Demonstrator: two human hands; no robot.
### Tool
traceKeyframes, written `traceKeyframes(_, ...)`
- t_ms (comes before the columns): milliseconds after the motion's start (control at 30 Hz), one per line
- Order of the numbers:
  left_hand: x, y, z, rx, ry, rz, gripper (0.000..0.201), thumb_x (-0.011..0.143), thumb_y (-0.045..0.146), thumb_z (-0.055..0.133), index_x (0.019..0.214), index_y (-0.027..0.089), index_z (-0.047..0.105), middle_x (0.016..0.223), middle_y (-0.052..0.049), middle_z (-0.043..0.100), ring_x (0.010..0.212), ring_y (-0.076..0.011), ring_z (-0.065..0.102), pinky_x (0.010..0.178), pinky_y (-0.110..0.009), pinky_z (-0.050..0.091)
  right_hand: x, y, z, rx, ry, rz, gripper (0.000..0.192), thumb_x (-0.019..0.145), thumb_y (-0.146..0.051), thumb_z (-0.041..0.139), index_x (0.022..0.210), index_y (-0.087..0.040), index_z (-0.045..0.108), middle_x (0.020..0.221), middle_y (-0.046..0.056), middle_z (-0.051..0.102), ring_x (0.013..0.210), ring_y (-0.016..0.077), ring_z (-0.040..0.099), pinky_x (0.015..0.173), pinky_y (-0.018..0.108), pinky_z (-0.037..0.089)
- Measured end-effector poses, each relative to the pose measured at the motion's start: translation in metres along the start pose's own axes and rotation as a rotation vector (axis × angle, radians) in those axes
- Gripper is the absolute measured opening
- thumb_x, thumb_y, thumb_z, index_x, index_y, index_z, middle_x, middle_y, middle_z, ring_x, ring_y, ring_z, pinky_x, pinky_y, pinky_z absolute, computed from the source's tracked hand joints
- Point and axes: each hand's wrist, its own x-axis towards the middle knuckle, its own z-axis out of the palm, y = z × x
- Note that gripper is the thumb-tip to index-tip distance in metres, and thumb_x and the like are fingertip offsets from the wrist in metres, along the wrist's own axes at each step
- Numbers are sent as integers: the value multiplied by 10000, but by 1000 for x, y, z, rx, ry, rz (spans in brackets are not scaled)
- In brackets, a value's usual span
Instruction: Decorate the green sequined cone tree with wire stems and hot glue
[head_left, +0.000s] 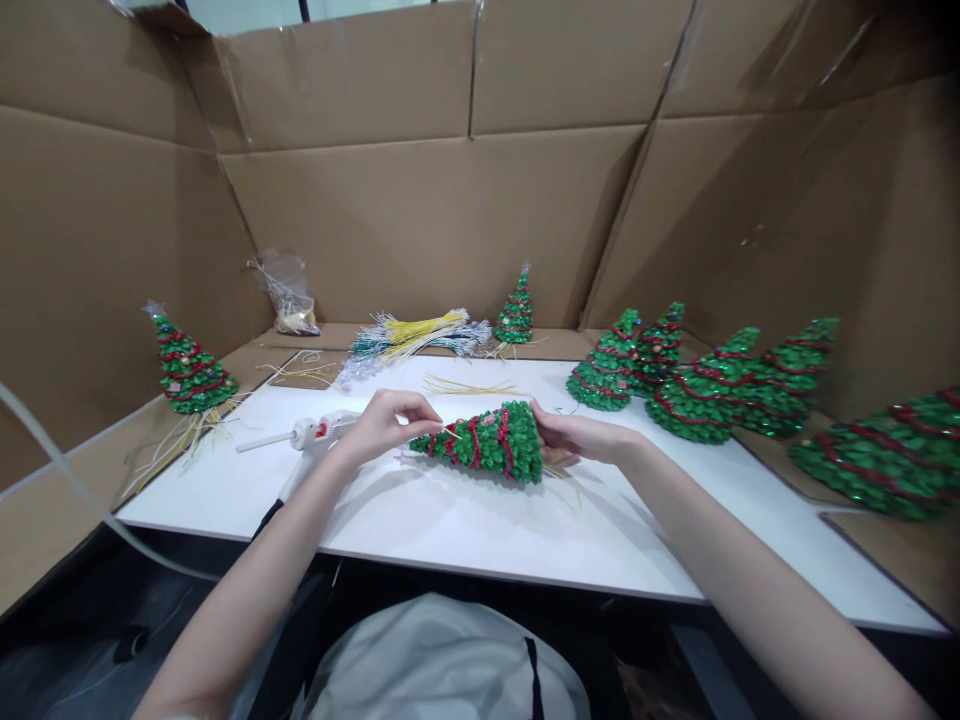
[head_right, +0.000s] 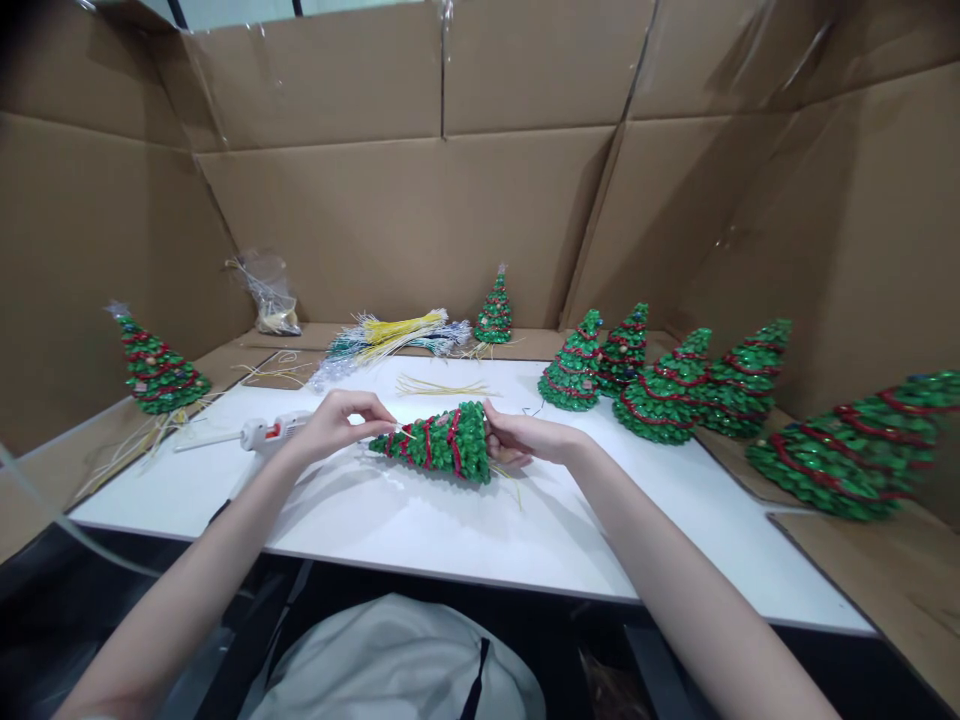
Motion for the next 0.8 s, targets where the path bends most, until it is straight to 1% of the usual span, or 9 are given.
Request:
traceKeyframes(167,0,0,3,5,-2,15,179,759,300,643,738,124,673,675,-32,659,618,-102,584,592,-192,440,-5,3,-4,-15,-74,-69,521,806,-637,394,565,-175,372,397,-77,282,365,49,191,376,217,117)
traceKeyframes(267,0,-1,4,7,-3,22,188,763,310,639,741,126,672,668,-30,657,618,-102,584,588,-191,436,-4,5,-4,-17,-76,-87,493,825,-572,425,548,-166,390,393,-74,285,364,47,210,377,217,126)
traceKeyframes(333,0,-1,5,14,1,29,192,763,315,639,741,127,672,659,-27,656,611,-100,582,582,-189,431,-3,5,-3,-27,-80,-89,438,826,-505,465,560,-165,391,397,-78,287,366,44,214,376,212,129)
traceKeyframes(433,0,0,6,30,13,48,195,759,320,643,738,129,671,649,-26,655,602,-99,578,570,-188,423,-2,2,0,-43,-82,-67,300,790,-383,543,634,-162,414,418,-96,279,370,36,194,372,197,119)
traceKeyframes(533,1,1,9,33,22,72,201,763,326,639,738,129,669,657,-31,658,607,-102,579,557,-186,421,-2,-4,4,-94,-45,-7,172,751,-295,561,779,-144,485,471,-101,272,395,34,189,376,182,109)
traceKeyframes(667,0,2,15,26,3,91,200,773,317,627,728,125,661,650,-31,652,582,-93,567,546,-181,426,-5,-14,12,-216,16,39,281,726,-276,550,968,-135,525,578,-71,340,430,31,218,388,181,123)
traceKeyframes(800,0,3,19,34,3,95,208,779,318,617,718,122,651,642,-25,639,565,-85,553,528,-174,417,-7,-22,18,-339,58,30,363,711,-280,554,1044,-138,529,697,-29,432,479,39,289,393,185,167)
